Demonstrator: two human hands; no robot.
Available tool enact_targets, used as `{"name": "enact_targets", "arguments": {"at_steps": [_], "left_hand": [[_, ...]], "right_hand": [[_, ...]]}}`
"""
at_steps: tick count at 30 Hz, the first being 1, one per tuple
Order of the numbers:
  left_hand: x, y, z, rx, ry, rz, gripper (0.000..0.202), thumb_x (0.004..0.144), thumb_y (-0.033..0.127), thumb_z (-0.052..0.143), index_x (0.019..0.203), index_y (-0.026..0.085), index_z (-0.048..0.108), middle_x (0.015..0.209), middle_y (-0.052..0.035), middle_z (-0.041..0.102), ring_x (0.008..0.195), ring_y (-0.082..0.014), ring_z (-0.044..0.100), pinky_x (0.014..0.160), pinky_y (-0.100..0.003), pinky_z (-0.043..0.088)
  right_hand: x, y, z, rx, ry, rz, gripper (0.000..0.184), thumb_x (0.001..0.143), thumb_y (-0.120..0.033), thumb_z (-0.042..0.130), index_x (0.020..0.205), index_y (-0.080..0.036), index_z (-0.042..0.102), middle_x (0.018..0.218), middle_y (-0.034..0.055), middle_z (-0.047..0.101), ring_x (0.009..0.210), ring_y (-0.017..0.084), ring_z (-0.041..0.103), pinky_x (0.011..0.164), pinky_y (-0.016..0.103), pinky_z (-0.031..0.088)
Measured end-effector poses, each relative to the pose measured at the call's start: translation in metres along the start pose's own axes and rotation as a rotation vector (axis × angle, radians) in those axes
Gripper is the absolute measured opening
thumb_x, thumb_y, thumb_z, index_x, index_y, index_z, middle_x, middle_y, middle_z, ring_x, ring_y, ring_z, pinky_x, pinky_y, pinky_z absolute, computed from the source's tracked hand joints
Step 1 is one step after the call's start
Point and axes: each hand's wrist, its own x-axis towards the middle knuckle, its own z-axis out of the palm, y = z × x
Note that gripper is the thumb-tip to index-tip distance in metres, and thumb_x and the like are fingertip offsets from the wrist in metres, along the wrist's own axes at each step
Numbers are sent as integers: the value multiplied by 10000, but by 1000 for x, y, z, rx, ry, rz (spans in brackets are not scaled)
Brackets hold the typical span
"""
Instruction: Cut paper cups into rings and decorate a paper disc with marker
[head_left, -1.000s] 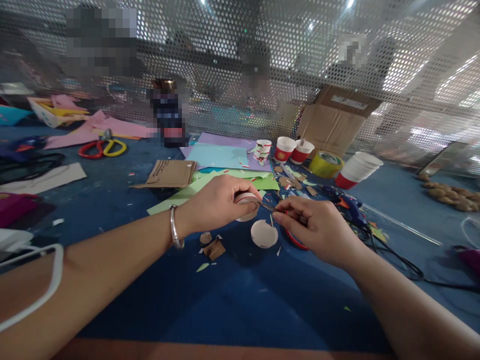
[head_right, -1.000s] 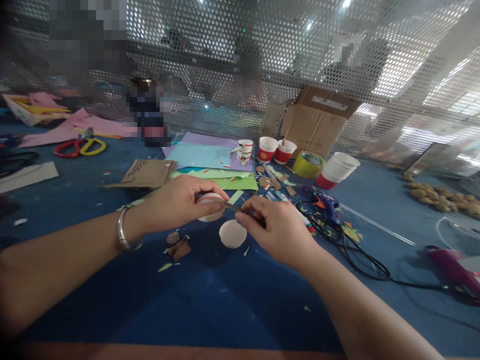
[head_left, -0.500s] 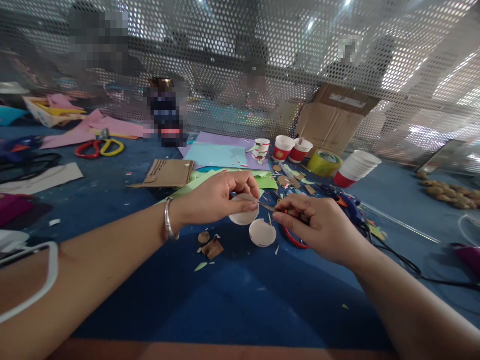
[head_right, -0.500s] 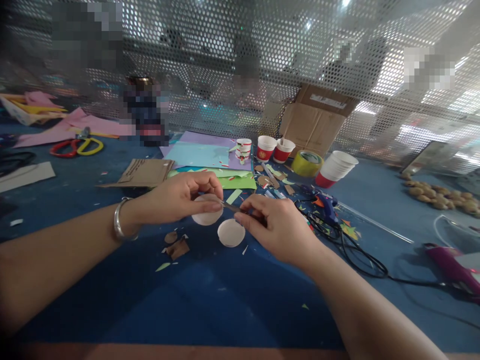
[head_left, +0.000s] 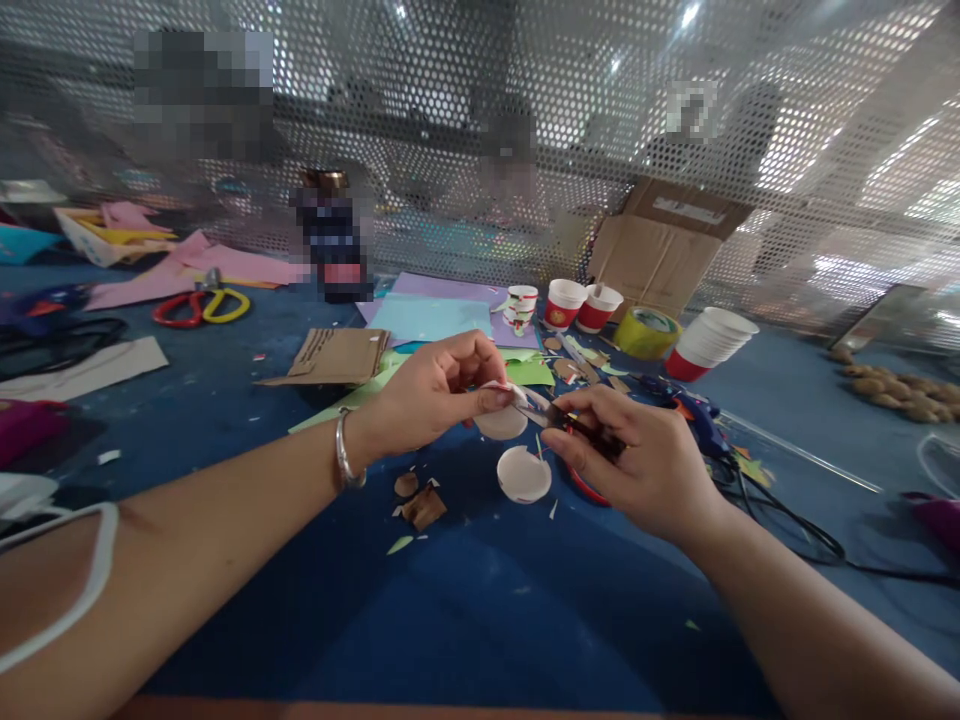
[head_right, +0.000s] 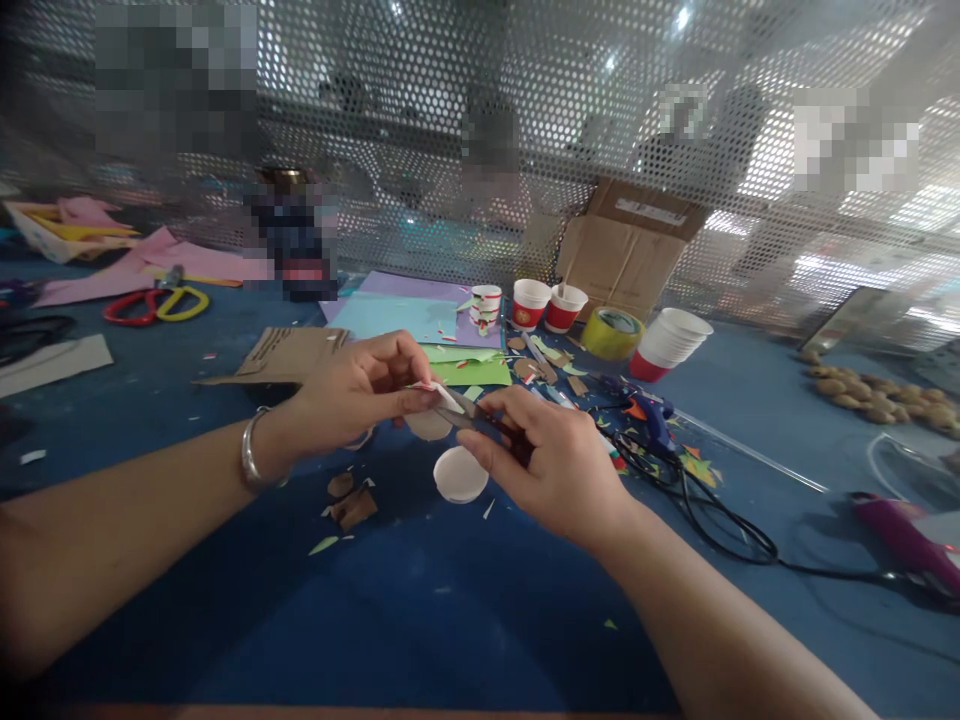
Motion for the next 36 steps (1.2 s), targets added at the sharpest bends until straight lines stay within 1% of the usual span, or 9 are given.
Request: {"name": "enact_targets", "arguments": {"at_steps": [4, 8, 11, 15, 20, 26, 29, 33, 36], "left_hand": [[-1, -2, 6, -60, 19, -39, 269, 839, 352, 726, 876, 187, 517, 755, 17, 579, 650, -100, 549, 520, -193, 480], [-3, 0, 15, -66, 25, -98, 272, 822, 342, 740, 874, 187, 523, 745, 31, 557, 614, -86, 528, 491, -182, 448], [-5, 2, 21, -42, 31, -112, 249, 817, 311, 739, 865, 184, 530, 729, 43, 549, 601, -72, 502, 509, -177, 424], [-7, 1, 25, 24, 53, -98, 208, 816, 288, 721, 885, 181, 556, 772, 31, 584, 675, -88, 543, 611, -206, 452], [-9, -2, 28, 46, 55, -102, 246, 788, 293, 737, 951, 167, 603, 835, -2, 647, 724, -115, 603, 650, -231, 488], [-13, 3, 30, 124, 62, -115, 182, 795, 285, 726, 896, 154, 650, 784, -15, 673, 707, -123, 604, 616, -223, 474], [-14, 4, 29, 157, 39, -110, 166, 814, 293, 707, 899, 155, 669, 825, -35, 701, 755, -147, 631, 663, -254, 500], [-14, 4, 28, 124, -5, -152, 174, 817, 295, 703, 917, 155, 681, 858, -47, 713, 788, -163, 654, 717, -285, 523], [-13, 3, 27, 30, -29, -176, 166, 795, 277, 728, 894, 156, 674, 843, -32, 701, 772, -144, 641, 721, -273, 513]], "right_hand": [[2, 1, 1, 99, 35, 77, 280, 947, -443, 584, 1048, -185, 622, 682, -35, 536, 542, 92, 470, 521, 237, 363], [5, -1, 1, 197, 70, 165, 281, 986, -469, 511, 1037, -204, 590, 663, -42, 514, 571, 107, 455, 566, 254, 370], [5, -3, 2, 245, 39, 198, 280, 948, -480, 572, 992, -204, 555, 677, -49, 489, 570, 103, 416, 557, 256, 352], [4, -4, 9, 330, -5, 200, 293, 857, -433, 694, 936, -197, 540, 740, -31, 514, 634, 114, 444, 566, 249, 368], [4, -4, 13, 291, -54, 204, 156, 899, -334, 622, 873, -181, 613, 708, -23, 531, 625, 114, 443, 563, 242, 363], [5, -7, 13, 245, -54, 196, 133, 884, -291, 612, 847, -169, 648, 658, -33, 523, 588, 102, 436, 542, 230, 347], [4, -10, 12, 217, -43, 176, 130, 868, -265, 605, 779, -173, 626, 622, -44, 481, 569, 95, 418, 534, 226, 335], [5, -9, 12, 219, -70, 183, 140, 855, -257, 596, 739, -180, 605, 589, -49, 458, 549, 94, 395, 522, 227, 320], [7, -4, 11, 311, -140, 216, 136, 856, -281, 610, 771, -177, 630, 608, -44, 474, 557, 96, 396, 518, 228, 322]]}}
